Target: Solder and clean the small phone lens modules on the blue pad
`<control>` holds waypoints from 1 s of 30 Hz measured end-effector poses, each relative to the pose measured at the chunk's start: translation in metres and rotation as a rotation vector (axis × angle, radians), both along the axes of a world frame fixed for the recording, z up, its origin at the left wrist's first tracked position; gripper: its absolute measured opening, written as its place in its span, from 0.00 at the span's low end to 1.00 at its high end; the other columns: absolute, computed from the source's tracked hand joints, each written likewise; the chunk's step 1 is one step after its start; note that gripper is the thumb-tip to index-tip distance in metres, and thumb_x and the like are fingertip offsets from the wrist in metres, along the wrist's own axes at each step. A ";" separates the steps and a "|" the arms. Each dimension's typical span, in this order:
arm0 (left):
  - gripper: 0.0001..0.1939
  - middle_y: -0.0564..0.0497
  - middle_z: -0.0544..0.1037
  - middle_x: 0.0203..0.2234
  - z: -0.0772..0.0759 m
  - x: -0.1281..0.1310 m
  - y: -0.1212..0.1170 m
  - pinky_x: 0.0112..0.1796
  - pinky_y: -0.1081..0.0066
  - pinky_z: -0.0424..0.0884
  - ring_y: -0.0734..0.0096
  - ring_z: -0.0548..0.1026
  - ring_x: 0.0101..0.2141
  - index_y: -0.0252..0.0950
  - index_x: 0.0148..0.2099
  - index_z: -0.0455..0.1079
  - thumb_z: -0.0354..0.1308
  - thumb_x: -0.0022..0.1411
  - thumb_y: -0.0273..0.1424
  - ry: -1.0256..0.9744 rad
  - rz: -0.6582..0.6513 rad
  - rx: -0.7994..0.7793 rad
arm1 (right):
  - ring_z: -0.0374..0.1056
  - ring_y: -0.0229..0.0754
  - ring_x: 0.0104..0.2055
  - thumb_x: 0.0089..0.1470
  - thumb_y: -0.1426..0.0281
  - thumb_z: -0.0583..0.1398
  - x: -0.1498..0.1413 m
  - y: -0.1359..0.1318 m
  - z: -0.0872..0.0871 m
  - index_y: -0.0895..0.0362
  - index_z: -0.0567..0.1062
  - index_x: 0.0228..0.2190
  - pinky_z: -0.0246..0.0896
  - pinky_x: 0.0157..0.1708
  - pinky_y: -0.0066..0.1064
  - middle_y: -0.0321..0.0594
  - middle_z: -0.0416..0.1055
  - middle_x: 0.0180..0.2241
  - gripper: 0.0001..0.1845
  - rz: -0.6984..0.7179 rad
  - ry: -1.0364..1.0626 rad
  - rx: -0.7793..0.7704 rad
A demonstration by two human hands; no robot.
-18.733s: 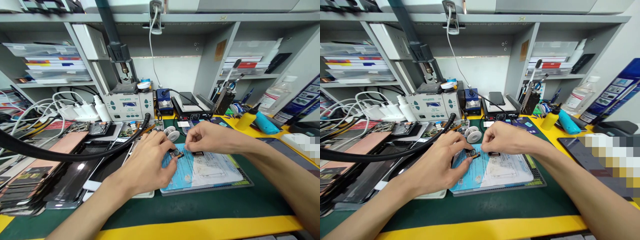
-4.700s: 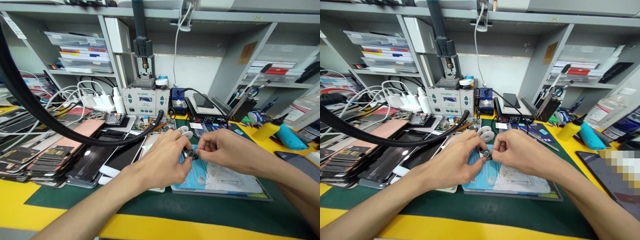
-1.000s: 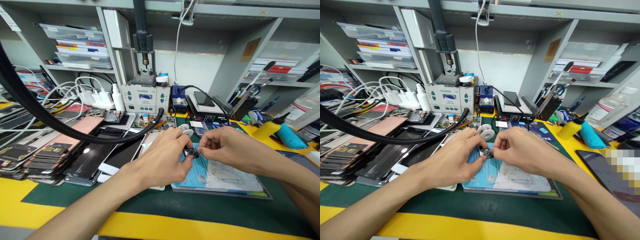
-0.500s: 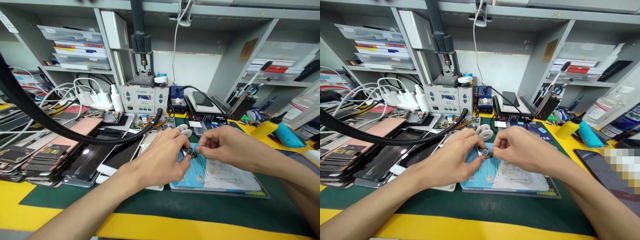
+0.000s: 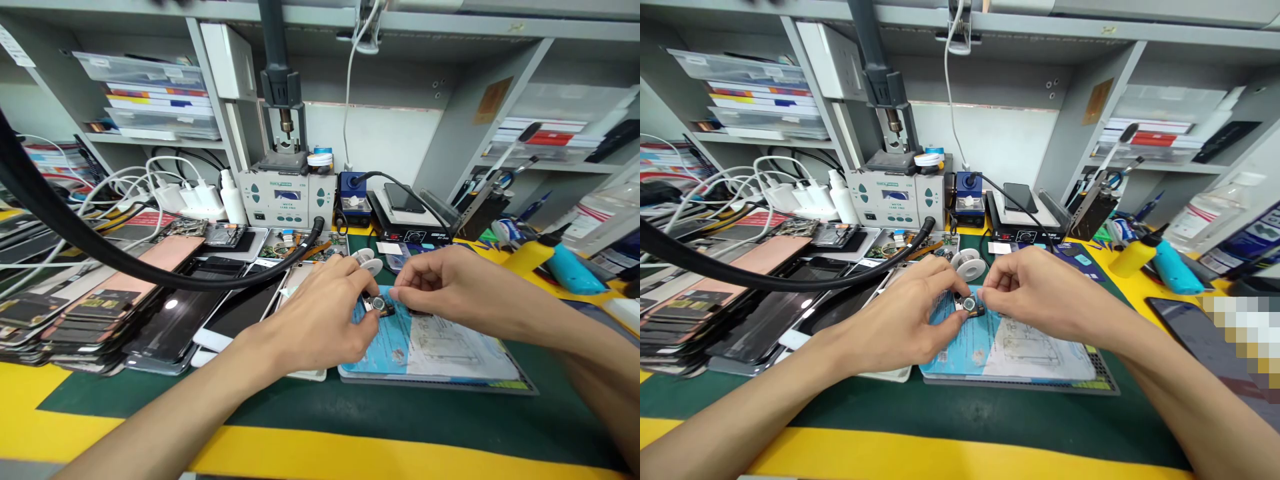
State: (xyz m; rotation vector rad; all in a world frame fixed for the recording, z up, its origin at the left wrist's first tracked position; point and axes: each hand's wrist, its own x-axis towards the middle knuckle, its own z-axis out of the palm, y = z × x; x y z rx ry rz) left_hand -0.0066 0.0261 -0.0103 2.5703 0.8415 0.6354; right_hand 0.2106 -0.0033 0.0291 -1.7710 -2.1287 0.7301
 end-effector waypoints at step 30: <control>0.16 0.45 0.74 0.42 0.009 -0.001 -0.005 0.51 0.54 0.66 0.54 0.71 0.47 0.35 0.50 0.69 0.57 0.59 0.32 0.020 0.023 -0.020 | 0.54 0.36 0.25 0.53 0.52 0.67 -0.006 -0.010 0.011 0.57 0.79 0.29 0.47 0.22 0.28 0.35 0.67 0.22 0.19 -0.037 0.241 -0.025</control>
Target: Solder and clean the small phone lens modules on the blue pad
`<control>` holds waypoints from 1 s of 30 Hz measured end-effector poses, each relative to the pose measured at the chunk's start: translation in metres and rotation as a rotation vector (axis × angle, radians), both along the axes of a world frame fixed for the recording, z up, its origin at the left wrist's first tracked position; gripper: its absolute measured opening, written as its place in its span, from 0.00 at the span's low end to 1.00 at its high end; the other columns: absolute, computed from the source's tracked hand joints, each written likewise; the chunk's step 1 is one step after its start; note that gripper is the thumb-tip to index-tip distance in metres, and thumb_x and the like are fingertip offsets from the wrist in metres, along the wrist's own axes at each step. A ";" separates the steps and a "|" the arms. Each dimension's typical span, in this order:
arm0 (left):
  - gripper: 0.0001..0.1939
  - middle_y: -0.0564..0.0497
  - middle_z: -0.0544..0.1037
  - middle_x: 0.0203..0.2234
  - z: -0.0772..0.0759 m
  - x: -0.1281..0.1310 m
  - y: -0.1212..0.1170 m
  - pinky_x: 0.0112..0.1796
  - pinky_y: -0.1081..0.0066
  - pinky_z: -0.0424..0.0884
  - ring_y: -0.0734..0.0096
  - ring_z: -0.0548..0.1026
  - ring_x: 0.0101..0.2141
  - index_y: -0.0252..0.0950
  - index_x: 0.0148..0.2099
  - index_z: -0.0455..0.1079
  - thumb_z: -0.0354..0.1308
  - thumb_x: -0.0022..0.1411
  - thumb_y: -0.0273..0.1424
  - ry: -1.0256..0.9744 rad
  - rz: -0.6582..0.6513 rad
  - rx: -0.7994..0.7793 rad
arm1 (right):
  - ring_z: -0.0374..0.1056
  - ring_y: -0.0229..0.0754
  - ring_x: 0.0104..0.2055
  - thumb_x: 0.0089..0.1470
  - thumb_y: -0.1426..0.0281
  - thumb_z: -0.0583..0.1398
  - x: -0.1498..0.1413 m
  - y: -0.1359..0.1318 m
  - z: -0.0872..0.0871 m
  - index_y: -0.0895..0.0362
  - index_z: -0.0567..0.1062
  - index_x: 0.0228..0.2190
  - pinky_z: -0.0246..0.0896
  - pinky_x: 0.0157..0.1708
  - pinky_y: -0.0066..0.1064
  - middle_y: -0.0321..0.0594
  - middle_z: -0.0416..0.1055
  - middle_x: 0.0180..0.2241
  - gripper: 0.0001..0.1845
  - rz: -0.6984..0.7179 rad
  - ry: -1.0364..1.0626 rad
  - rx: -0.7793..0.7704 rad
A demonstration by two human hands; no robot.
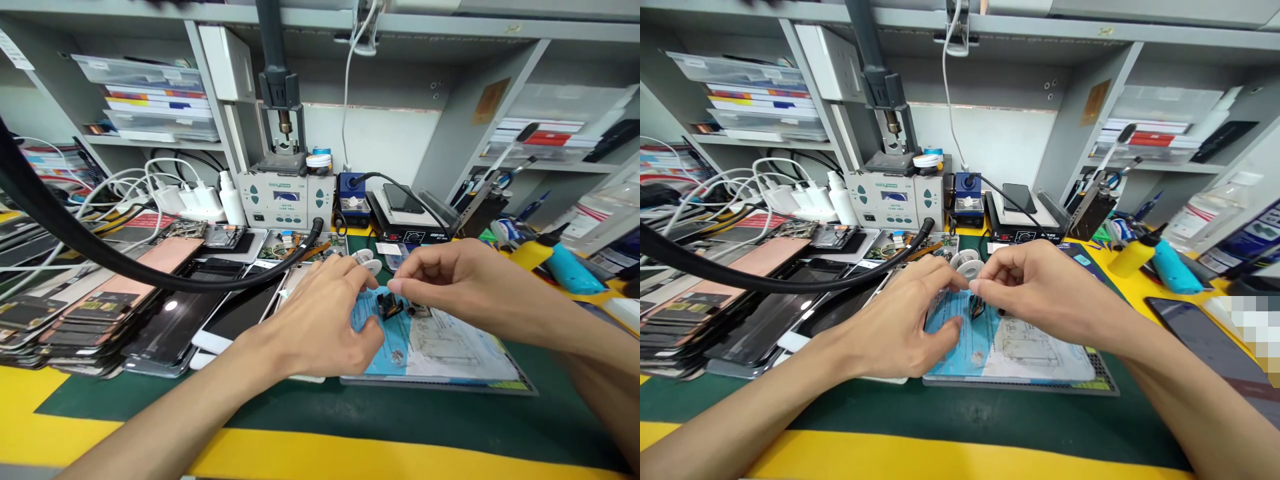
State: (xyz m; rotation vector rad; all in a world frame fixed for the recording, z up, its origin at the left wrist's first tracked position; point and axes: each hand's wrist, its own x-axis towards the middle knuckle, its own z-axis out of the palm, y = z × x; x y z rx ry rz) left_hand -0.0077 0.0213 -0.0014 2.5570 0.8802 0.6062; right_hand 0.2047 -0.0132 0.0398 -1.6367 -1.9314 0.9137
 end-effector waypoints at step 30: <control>0.06 0.51 0.72 0.33 0.000 0.008 -0.005 0.37 0.64 0.67 0.64 0.71 0.35 0.38 0.41 0.70 0.57 0.61 0.30 -0.187 -0.014 -0.243 | 0.54 0.36 0.25 0.57 0.59 0.65 0.000 -0.002 -0.003 0.56 0.80 0.31 0.47 0.23 0.28 0.33 0.65 0.23 0.13 0.062 0.148 0.027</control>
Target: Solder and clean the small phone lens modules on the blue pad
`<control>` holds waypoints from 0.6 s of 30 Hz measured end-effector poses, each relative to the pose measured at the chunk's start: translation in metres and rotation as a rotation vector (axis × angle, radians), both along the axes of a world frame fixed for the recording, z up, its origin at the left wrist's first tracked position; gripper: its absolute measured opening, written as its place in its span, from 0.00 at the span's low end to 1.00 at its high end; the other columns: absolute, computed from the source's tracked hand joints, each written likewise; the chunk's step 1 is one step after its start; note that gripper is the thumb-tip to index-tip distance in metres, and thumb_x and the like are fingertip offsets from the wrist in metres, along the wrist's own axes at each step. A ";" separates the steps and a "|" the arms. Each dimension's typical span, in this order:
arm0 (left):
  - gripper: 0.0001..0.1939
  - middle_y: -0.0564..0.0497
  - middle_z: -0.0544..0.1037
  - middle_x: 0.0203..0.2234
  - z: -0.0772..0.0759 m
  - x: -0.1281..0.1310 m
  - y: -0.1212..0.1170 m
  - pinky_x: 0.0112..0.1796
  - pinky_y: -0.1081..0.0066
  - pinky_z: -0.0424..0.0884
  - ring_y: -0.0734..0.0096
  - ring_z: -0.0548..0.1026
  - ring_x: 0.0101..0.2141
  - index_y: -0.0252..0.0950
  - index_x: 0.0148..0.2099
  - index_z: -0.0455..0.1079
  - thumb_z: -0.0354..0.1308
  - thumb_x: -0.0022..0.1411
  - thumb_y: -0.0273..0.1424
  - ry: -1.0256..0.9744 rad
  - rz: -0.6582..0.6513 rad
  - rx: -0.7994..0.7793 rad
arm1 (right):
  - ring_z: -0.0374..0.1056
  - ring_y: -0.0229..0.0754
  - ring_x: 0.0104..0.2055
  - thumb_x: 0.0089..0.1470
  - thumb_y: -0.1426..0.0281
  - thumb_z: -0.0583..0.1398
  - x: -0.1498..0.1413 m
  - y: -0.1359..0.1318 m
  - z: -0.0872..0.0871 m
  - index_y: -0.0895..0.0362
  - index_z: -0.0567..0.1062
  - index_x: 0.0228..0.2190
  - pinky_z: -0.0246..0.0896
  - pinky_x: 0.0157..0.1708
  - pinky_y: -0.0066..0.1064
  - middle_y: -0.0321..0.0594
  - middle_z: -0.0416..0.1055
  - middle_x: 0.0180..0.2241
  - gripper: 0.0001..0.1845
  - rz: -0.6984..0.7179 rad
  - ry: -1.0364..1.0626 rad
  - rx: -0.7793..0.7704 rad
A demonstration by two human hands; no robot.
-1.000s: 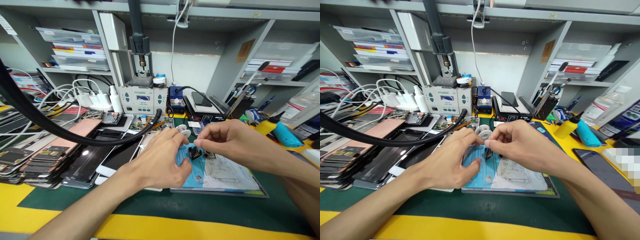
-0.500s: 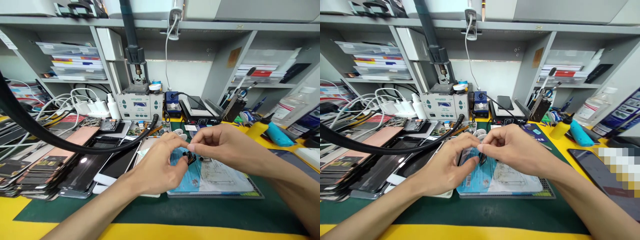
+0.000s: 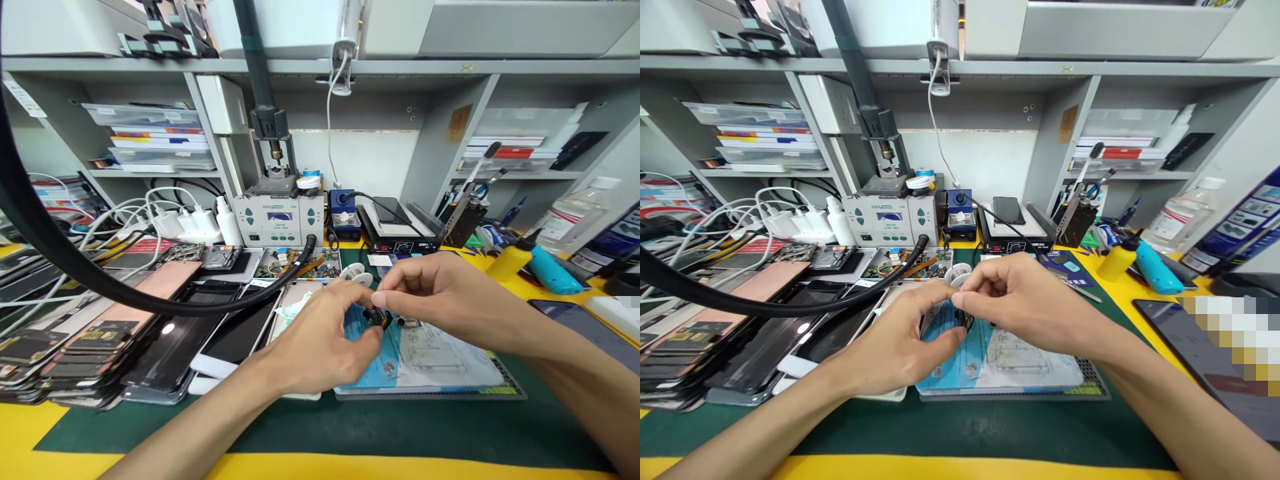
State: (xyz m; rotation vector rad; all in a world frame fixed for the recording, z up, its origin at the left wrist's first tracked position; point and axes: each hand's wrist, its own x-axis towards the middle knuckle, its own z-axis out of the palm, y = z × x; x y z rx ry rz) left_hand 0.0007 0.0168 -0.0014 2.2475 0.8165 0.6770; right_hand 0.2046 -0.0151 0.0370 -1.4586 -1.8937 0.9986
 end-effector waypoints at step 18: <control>0.08 0.51 0.72 0.33 -0.002 0.002 0.001 0.38 0.64 0.67 0.63 0.72 0.37 0.37 0.41 0.73 0.61 0.62 0.35 -0.011 0.018 0.028 | 0.58 0.37 0.26 0.55 0.56 0.66 -0.001 0.000 0.001 0.58 0.81 0.32 0.51 0.22 0.28 0.37 0.69 0.23 0.16 -0.031 0.005 0.036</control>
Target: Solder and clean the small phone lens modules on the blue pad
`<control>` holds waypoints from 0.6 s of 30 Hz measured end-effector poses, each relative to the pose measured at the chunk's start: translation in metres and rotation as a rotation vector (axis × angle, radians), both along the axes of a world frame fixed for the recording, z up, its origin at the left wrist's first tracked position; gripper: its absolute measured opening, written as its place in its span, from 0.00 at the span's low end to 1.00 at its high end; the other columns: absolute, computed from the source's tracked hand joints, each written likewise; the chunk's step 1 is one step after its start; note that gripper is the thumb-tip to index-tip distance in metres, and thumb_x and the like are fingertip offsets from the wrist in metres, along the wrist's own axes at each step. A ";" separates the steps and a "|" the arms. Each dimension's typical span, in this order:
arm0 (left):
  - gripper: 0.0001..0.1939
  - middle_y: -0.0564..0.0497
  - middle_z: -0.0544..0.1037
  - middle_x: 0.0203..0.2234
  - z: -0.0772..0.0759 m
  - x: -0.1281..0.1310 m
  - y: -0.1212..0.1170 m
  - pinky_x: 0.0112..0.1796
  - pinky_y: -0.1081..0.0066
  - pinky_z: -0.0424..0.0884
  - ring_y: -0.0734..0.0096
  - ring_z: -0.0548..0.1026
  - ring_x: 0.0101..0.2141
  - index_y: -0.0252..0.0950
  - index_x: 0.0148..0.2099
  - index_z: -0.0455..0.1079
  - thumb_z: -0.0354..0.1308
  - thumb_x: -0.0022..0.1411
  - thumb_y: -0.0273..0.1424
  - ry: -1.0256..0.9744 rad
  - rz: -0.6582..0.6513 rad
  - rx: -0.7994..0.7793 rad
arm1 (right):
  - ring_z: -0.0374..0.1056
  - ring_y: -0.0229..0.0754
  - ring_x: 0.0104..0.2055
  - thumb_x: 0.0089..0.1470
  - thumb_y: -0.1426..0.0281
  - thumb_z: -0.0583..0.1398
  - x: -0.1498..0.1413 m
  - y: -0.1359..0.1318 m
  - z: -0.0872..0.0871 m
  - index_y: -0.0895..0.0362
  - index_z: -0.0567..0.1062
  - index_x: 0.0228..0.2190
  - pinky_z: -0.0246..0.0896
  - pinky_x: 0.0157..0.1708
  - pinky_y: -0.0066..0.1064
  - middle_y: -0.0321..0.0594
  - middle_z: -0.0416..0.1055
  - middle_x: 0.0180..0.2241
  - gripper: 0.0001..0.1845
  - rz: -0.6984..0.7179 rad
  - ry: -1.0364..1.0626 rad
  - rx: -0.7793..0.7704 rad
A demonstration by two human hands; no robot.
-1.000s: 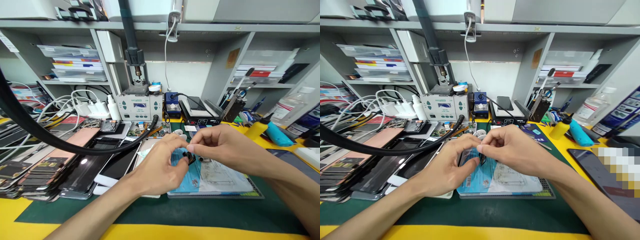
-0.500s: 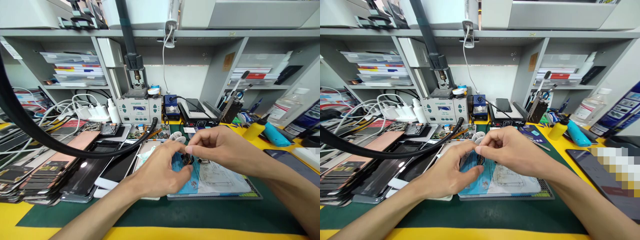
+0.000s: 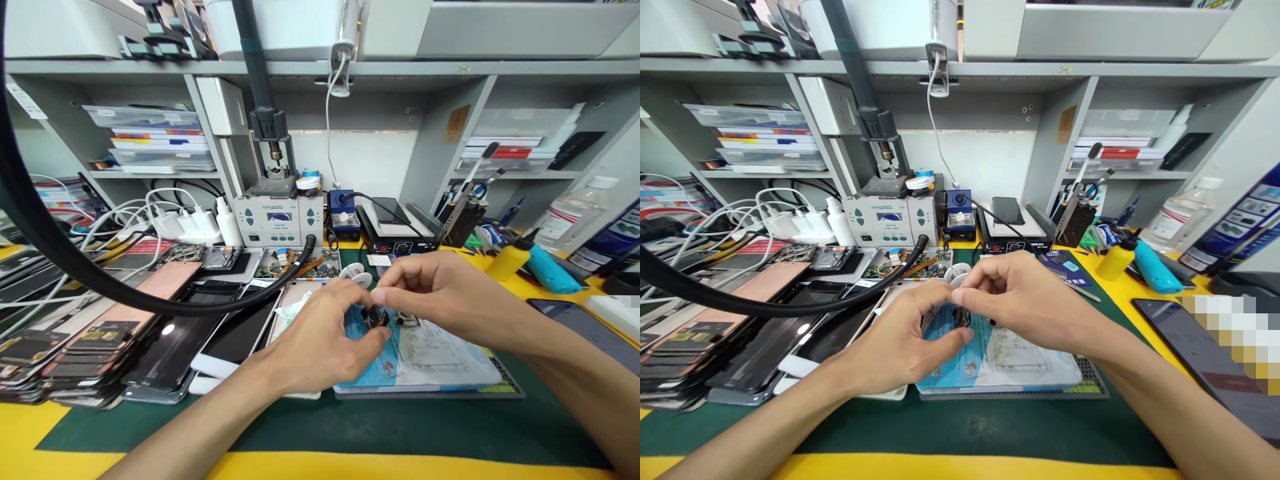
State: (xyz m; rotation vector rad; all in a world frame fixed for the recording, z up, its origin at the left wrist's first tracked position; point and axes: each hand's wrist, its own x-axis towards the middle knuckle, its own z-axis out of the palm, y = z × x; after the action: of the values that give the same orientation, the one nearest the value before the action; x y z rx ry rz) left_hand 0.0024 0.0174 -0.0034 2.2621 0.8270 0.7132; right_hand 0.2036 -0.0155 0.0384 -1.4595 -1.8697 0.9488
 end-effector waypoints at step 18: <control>0.08 0.48 0.72 0.38 -0.002 -0.001 0.001 0.46 0.61 0.69 0.63 0.72 0.42 0.36 0.44 0.74 0.62 0.63 0.33 -0.045 -0.020 0.035 | 0.54 0.34 0.22 0.56 0.59 0.65 -0.001 -0.001 0.004 0.56 0.79 0.28 0.46 0.20 0.28 0.31 0.62 0.20 0.13 -0.023 -0.003 0.062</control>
State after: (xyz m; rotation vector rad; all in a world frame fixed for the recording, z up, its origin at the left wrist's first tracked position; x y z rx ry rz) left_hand 0.0014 0.0181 -0.0056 2.2736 0.7757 0.7722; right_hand 0.2025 -0.0164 0.0425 -1.4438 -1.8643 0.8709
